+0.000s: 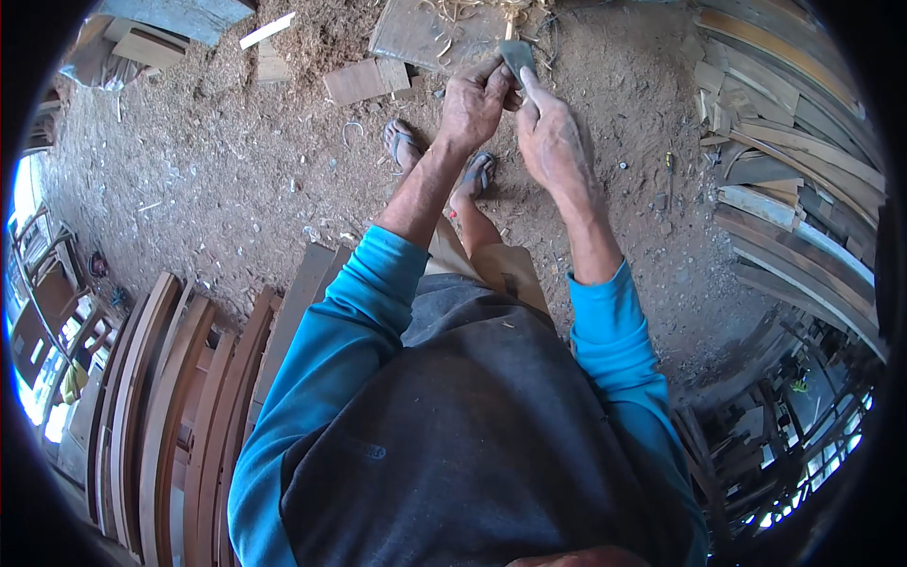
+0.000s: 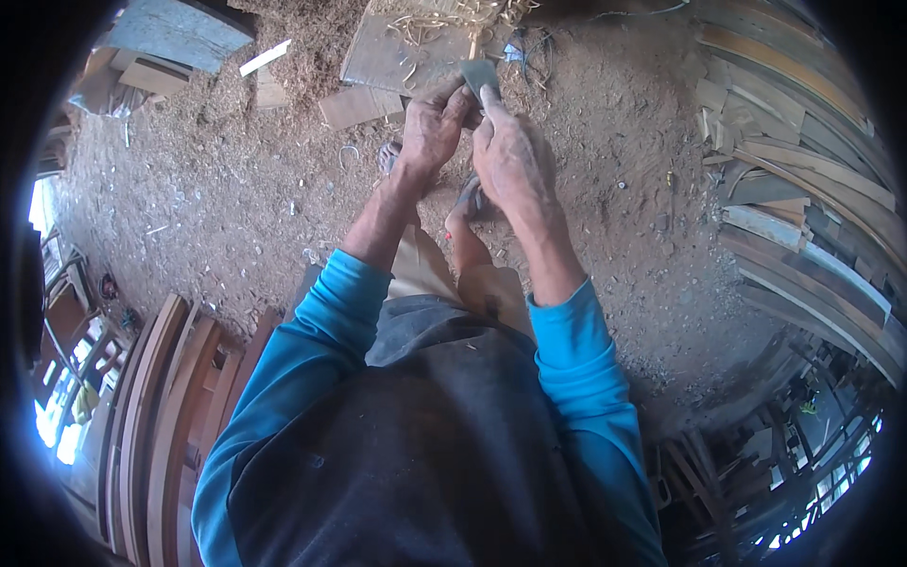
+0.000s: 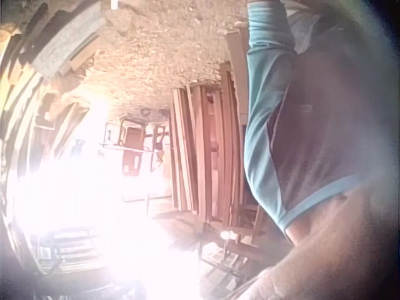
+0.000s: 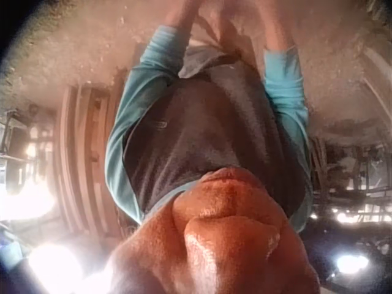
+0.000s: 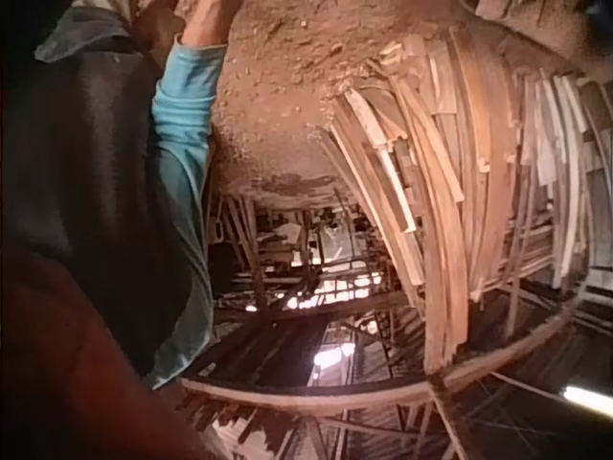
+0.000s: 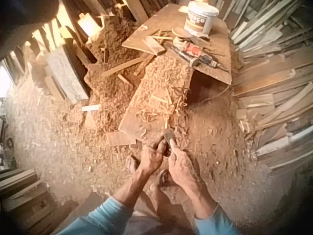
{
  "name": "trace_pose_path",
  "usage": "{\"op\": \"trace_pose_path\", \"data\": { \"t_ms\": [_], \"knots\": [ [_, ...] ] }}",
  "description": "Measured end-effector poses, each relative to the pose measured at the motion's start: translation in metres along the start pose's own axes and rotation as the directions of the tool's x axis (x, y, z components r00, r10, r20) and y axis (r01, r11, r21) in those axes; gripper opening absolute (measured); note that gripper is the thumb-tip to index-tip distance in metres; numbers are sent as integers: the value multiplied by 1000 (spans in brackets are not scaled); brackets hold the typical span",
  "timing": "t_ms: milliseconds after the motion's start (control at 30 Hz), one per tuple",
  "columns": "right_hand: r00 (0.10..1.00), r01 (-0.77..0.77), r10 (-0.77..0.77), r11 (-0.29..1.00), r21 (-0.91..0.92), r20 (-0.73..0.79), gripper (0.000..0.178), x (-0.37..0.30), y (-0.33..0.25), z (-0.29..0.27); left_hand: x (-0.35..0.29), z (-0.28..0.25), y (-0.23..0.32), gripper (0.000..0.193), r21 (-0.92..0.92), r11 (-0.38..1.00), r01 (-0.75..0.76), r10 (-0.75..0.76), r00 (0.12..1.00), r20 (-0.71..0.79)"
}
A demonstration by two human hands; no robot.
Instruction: The person uses a small hand tool to shave and shape a thin piece of wood, repeatedly drawing the blade along the length of the wood to remove shavings.
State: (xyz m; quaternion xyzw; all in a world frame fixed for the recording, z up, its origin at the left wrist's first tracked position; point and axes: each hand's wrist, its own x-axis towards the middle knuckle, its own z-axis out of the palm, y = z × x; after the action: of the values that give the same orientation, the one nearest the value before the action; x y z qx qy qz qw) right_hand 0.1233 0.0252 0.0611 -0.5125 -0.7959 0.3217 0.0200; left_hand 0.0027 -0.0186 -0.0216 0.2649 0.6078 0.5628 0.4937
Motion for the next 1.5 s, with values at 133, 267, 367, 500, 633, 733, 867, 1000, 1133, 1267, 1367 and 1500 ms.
{"op": "trace_pose_path", "data": {
  "t_ms": [133,267,367,500,633,733,867,1000,1133,1267,1367,1500],
  "knots": [
    [984,-153,156,987,-41,86,44,40,-22,-7,4,-4,-13,37,141,987,-83,92,994,-59],
    [995,-95,94,991,-91,-15,46,54,-25,3,0,-3,-5,37,52,997,-56,60,995,-76],
    [980,-156,157,988,-15,122,46,27,-29,-17,-8,2,6,35,102,994,-29,42,991,-131],
    [1000,24,-25,989,-143,-3,46,-9,2,4,-4,4,6,35,126,986,110,-103,993,-57],
    [994,-73,82,991,-111,74,46,24,-8,-6,0,10,-15,36,189,982,-3,33,987,-157],
    [985,-112,134,976,-189,109,46,48,-19,-14,2,11,1,36,192,981,20,10,988,-156],
    [985,-83,111,976,-202,134,48,63,-28,-7,-1,3,-2,31,-68,998,12,-27,977,-210],
    [984,43,-80,973,225,157,52,63,-2,7,-18,-19,-52,19,289,936,-201,265,943,-202],
    [973,209,-220,968,140,67,53,72,47,17,-101,-38,54,26,93,993,79,-70,993,-95],
    [996,86,-88,914,395,-14,52,42,44,26,-166,-43,63,30,-264,960,97,-143,976,-162],
    [918,-351,100,656,668,384,25,-45,-35,-3,-202,-48,61,28,-524,847,88,-217,958,-190],
    [796,-509,-18,521,685,605,27,-93,-46,22,-232,-52,85,29,-538,841,57,-239,932,-274]
  ]
}}
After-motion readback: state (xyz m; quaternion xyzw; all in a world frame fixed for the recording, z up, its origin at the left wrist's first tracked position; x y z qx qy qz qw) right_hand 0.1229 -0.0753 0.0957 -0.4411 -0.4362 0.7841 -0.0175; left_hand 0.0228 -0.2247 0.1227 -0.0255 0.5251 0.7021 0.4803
